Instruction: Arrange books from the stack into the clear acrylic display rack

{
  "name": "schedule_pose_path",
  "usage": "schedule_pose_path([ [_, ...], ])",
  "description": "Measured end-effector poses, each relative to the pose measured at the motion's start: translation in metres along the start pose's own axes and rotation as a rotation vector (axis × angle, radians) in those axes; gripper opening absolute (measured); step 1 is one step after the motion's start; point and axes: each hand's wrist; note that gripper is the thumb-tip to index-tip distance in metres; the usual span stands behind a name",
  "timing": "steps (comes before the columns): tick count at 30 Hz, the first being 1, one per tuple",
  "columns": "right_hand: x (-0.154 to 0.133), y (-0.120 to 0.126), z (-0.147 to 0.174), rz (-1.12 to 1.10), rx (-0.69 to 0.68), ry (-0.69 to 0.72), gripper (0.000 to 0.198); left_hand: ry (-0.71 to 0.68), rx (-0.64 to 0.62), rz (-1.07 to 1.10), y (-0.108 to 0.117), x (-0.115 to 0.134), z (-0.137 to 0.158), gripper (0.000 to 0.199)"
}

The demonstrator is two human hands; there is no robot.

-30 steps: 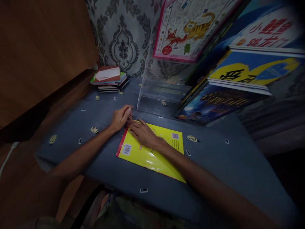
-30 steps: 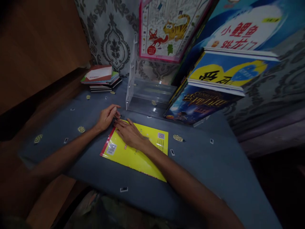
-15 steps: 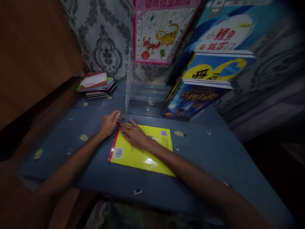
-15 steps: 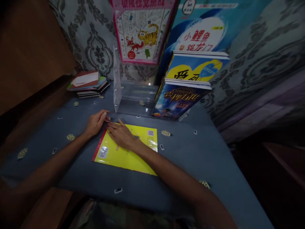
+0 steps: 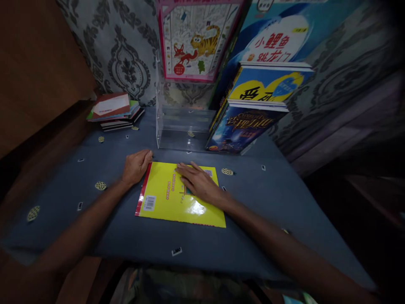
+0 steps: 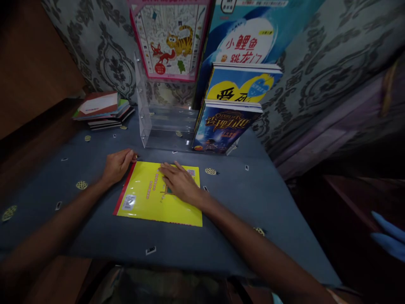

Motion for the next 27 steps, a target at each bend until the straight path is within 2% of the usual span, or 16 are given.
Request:
schedule_pose_path([
  [9, 0.049, 0.02, 0.056, -0.104, 0.138, -0.146, 0.042, 0.009, -0.06, -0.051, 0.003, 0.003, -0.001, 0.057],
  [14, 0.059, 0.03, 0.057, -0.381, 0.17, -0.264, 0.04, -0.065, -0.309, -0.263, 0.015, 0.018, -0.001, 0.051],
  [18, 0.063, 0.036, 0.054, -0.645, 0.162, -0.369, 0.046, -0.101, -0.472, -0.377, 0.021, 0.038, 0.003, 0.042],
  [22, 0.064, 0.038, 0.053, -0.747, 0.177, -0.384, 0.048, -0.158, -0.517, -0.409, 0.014, 0.054, 0.01, 0.039],
  [27, 0.066, 0.038, 0.051, -0.796, 0.199, -0.383, 0.047, -0.252, -0.568, -0.334, -0.009, 0.069, 0.014, 0.057],
])
Point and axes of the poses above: each hand's wrist, its own z-axis away from the middle knuckle, its own y-axis out of the back of the hand, x = y × z, and after that the axes turned 10 degrees about -y, right-handed
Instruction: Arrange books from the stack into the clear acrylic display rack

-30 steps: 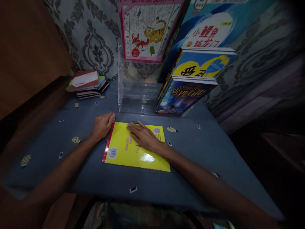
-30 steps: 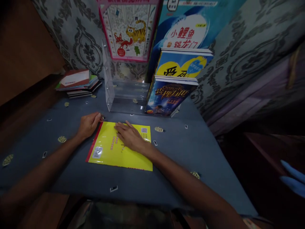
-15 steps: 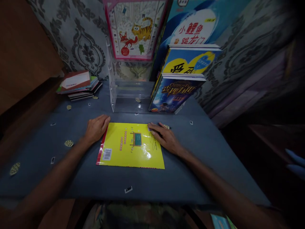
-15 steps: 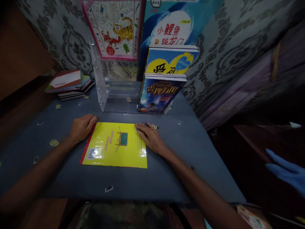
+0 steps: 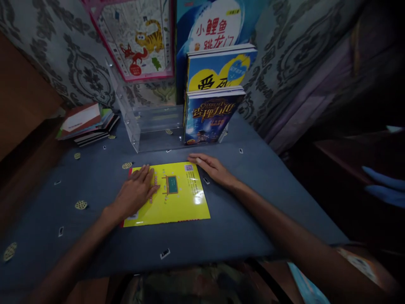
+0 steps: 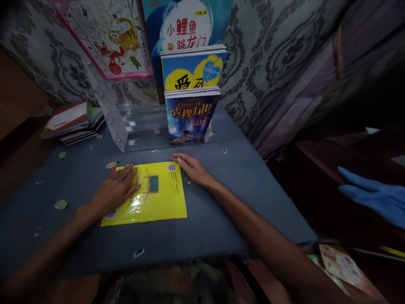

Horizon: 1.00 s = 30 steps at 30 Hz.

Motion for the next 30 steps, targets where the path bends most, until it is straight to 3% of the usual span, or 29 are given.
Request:
schedule_pose_path([
  [9, 0.006, -0.001, -0.004, -0.104, -0.015, -0.03, 0.045, -0.287, -0.038, 0.221, -0.002, 0.031, -0.061, 0.067],
  [14, 0.008, 0.002, -0.006, -0.076, 0.004, -0.004, 0.044, -0.345, -0.032, 0.283, 0.0, 0.049, -0.085, 0.064],
  [22, 0.006, 0.007, -0.002, 0.055, 0.013, 0.068, 0.058, -0.4, -0.015, 0.258, 0.0, 0.063, -0.083, 0.061],
  [30, 0.004, 0.006, -0.001, 0.139, 0.03, 0.089, 0.06, -0.595, -0.018, 0.305, 0.0, 0.081, -0.053, 0.062],
])
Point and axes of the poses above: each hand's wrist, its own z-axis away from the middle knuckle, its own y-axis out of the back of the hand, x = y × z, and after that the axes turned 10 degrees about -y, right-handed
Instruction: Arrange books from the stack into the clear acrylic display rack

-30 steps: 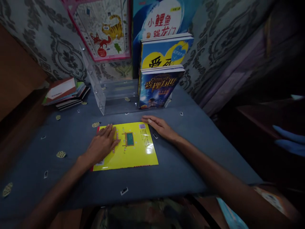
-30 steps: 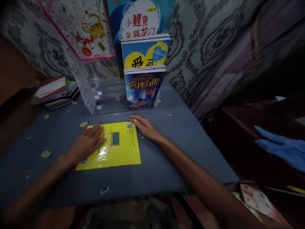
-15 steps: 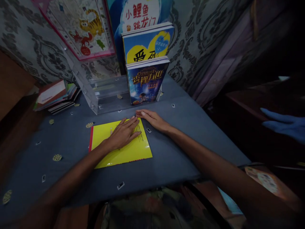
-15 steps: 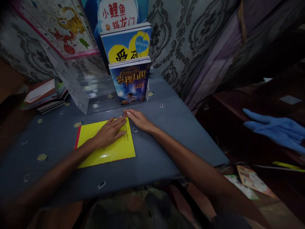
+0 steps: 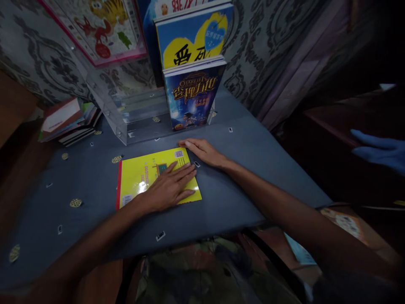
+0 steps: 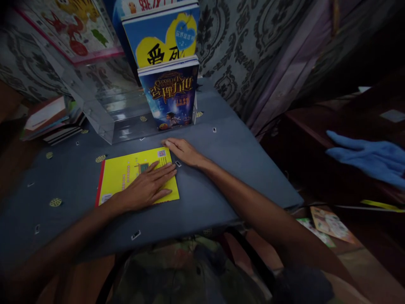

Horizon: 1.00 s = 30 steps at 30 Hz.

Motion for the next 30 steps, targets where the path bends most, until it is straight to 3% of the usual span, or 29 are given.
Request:
schedule_pose_path([
  [8, -0.001, -0.001, 0.002, 0.107, 0.005, 0.026, 0.052, -0.096, -0.008, 0.046, -0.008, 0.045, 0.023, 0.066],
  [17, -0.003, -0.01, 0.014, 0.403, -0.015, 0.179, 0.042, -0.059, -0.007, 0.015, -0.013, 0.055, 0.035, 0.068],
  [25, 0.001, -0.014, 0.019, 0.548, -0.048, 0.203, 0.041, 0.191, 0.05, -0.117, -0.014, 0.05, 0.086, 0.072],
  [30, -0.004, -0.019, 0.025, 0.614, -0.067, 0.235, 0.042, 0.444, 0.111, -0.232, -0.016, 0.043, 0.12, 0.075],
])
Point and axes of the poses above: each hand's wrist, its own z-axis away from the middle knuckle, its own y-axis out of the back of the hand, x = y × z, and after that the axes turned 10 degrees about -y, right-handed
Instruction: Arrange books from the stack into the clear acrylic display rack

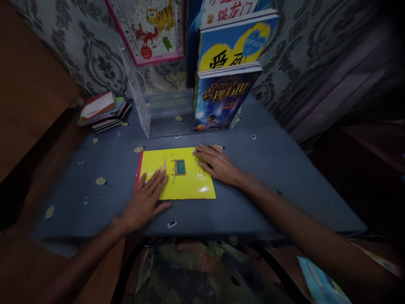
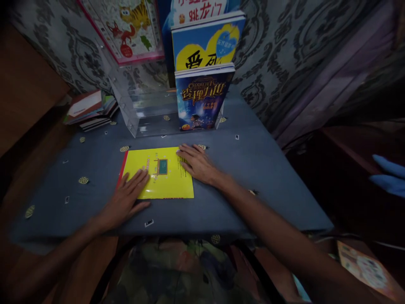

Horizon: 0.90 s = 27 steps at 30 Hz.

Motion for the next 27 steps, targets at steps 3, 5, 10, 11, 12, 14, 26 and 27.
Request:
schedule_pose_path([
  [3, -0.008, -0.001, 0.004, 0.007, -0.031, 0.039, 0.043, 0.083, 0.02, -0.022, -0.002, -0.007, 0.008, 0.078],
  [5, -0.013, -0.001, 0.009, 0.0, -0.052, 0.061, 0.044, 0.086, 0.026, -0.024, -0.003, -0.008, 0.01, 0.077],
  [10, -0.022, -0.002, 0.027, 0.009, -0.075, 0.088, 0.049, 0.056, 0.035, -0.022, -0.003, -0.002, 0.016, 0.081],
  [11, -0.023, -0.002, 0.032, 0.007, -0.075, 0.091, 0.05, 0.046, 0.036, -0.019, -0.003, 0.001, 0.019, 0.083],
  [12, -0.024, -0.002, 0.038, 0.007, -0.077, 0.095, 0.051, 0.032, 0.036, -0.017, -0.002, 0.004, 0.022, 0.085],
  [14, -0.027, -0.003, 0.051, 0.025, -0.089, 0.105, 0.053, 0.001, 0.03, -0.017, 0.0, 0.01, 0.028, 0.088],
  [26, -0.048, 0.016, 0.122, 0.093, -0.235, 0.193, 0.094, -0.069, 0.007, -0.043, 0.008, 0.036, 0.048, 0.087],
  [27, -0.048, 0.017, 0.127, 0.084, -0.252, 0.2, 0.098, -0.065, 0.011, -0.04, 0.007, 0.036, 0.049, 0.084],
])
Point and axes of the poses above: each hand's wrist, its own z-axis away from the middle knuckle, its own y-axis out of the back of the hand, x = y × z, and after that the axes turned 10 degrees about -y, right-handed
